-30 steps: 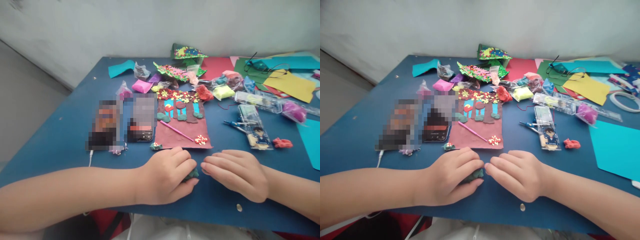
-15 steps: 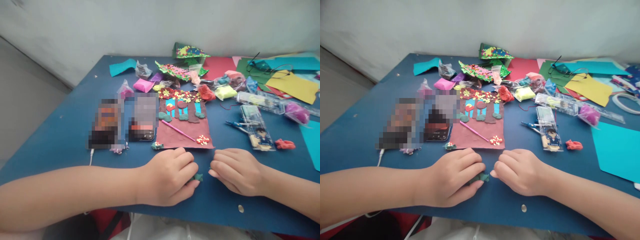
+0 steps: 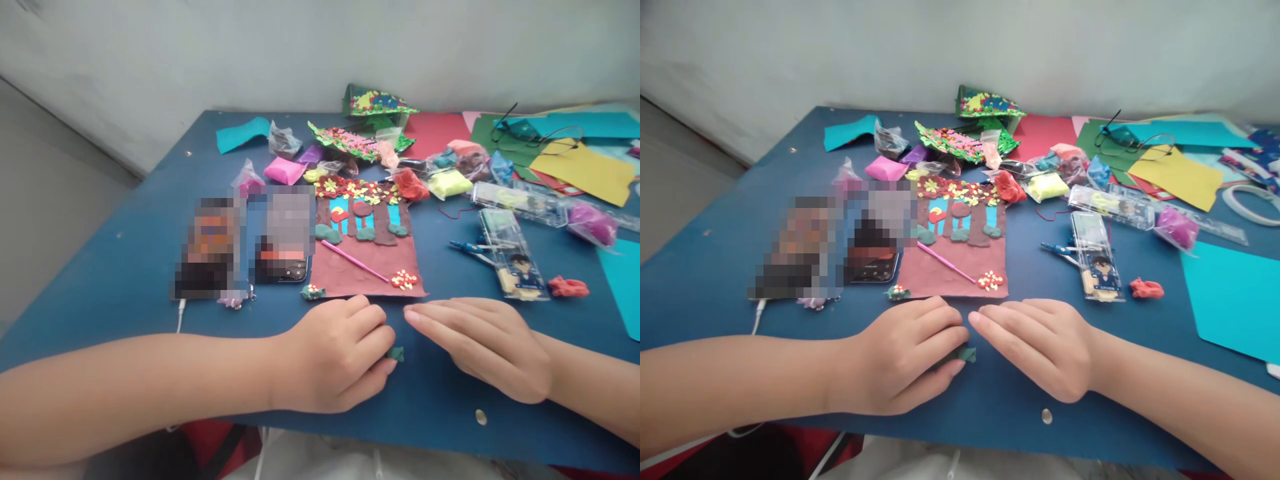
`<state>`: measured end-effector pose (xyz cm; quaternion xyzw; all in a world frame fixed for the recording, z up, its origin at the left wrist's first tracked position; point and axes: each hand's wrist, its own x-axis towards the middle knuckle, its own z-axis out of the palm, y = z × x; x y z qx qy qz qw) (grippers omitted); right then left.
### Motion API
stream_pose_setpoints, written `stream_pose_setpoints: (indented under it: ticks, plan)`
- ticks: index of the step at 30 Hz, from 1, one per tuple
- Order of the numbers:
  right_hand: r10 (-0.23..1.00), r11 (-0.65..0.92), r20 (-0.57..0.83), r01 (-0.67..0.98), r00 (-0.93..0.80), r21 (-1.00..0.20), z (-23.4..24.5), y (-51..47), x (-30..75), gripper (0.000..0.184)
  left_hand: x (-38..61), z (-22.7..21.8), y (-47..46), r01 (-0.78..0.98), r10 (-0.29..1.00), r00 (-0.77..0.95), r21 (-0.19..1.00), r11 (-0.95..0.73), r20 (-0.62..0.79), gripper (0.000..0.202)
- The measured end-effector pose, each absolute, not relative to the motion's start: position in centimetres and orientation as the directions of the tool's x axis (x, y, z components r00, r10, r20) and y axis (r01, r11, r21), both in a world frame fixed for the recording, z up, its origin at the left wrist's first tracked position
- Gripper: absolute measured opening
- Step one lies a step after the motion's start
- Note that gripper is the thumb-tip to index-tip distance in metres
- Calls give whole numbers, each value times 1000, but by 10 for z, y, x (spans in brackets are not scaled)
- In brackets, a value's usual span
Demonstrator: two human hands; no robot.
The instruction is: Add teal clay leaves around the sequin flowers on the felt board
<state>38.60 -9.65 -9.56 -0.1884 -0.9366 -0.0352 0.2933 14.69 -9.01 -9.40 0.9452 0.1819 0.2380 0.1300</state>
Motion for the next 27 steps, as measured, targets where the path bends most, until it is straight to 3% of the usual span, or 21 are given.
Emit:
stream_pose_setpoints:
  ticks: [3, 5, 9, 12, 17, 27]
  plan:
    - [358, 911, 586, 411, -727, -48, -97, -101, 385, 24, 148, -94, -90, 278, 402, 821, 330, -902, 406, 30]
    - [302, 914, 646, 405, -701, 12, -99, -102, 385, 17, 148, -93, -90, 283, 405, 816, 326, -902, 411, 30]
    - [206, 918, 708, 384, -675, 99, -103, -101, 384, 41, 147, -93, -89, 284, 402, 820, 321, -903, 407, 31]
    - [233, 924, 650, 373, -723, 83, -99, -98, 381, 45, 146, -93, -89, 284, 396, 822, 309, -908, 409, 32]
    - [234, 957, 558, 289, -796, 11, -91, -96, 377, 22, 145, -93, -89, 283, 394, 829, 310, -908, 397, 32]
    - [425, 893, 395, 450, -814, -34, -84, -111, 398, 39, 146, -91, -89, 279, 387, 832, 303, -911, 398, 32]
